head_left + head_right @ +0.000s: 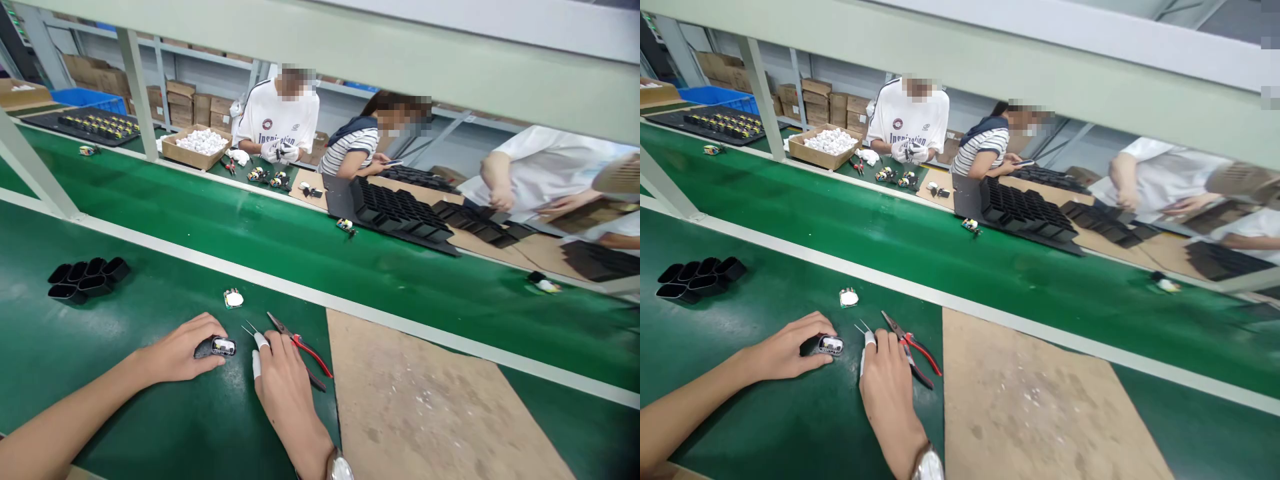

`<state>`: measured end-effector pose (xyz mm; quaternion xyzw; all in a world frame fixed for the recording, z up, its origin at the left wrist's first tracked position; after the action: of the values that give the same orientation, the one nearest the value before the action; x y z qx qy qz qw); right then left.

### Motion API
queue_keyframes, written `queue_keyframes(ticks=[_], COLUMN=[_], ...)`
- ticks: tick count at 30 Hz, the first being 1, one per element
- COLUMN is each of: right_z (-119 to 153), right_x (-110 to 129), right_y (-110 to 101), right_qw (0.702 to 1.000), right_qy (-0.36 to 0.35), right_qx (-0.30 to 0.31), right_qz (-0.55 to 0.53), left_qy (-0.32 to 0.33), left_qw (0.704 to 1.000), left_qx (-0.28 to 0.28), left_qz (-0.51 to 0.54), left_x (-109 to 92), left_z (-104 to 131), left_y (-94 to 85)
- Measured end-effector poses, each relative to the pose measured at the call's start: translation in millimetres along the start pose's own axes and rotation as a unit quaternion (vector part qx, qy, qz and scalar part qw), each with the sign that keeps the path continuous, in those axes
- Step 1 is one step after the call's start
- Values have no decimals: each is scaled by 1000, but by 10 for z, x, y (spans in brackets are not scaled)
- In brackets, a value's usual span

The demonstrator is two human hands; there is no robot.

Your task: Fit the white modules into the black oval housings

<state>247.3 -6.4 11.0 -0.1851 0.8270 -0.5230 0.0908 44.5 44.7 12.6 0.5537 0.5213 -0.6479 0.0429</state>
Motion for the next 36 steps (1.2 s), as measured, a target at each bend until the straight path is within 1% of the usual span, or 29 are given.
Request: queue_keyframes(ticks=[3, 8, 10, 13, 15, 18, 20, 22, 26, 36], right_z=[-32, -15, -12, -41, -72, -110, -119, -115, -99, -110], right_x=[3, -37, -47, -40, -21, 38, 107, 166, 185, 168], right_y=[-2, 77, 97, 87, 19, -135, -213, -257, -269, -244], right_qw=[1000, 998, 998, 999, 999, 992, 988, 987, 988, 989], right_qy=[8, 59, 65, 41, 24, 8, -17, -43, -57, -60], right_qx=[-1, -8, -14, -9, -22, -60, -71, -79, -93, -83], right_qz=[10, 3, 10, 15, -24, -108, -136, -136, -113, -104], left_qy=[6, 13, 15, 18, 22, 33, 44, 59, 92, 123], left_qw=[1000, 999, 999, 999, 999, 998, 997, 994, 989, 986], left_qx=[1, 21, 21, 11, 4, -14, -30, -50, -78, -76], left_qz=[-7, -24, -25, -27, -31, -47, -61, -74, -85, -85], left_x=[20, -5, -17, -28, -35, -44, -51, -58, -84, -173], left_z=[-7, -34, -43, -46, -42, -33, -26, -20, -15, -22], left_y=[-12, -19, -22, -32, -36, -40, -41, -43, -49, -39])
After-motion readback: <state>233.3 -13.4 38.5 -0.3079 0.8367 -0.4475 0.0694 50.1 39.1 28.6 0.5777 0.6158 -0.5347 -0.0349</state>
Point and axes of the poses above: each hand's wrist, its own z-axis away from the middle knuckle, its own y-axis out of the palm, x = y × z, the point moved 5 cm from there along -z, towards the middle knuckle
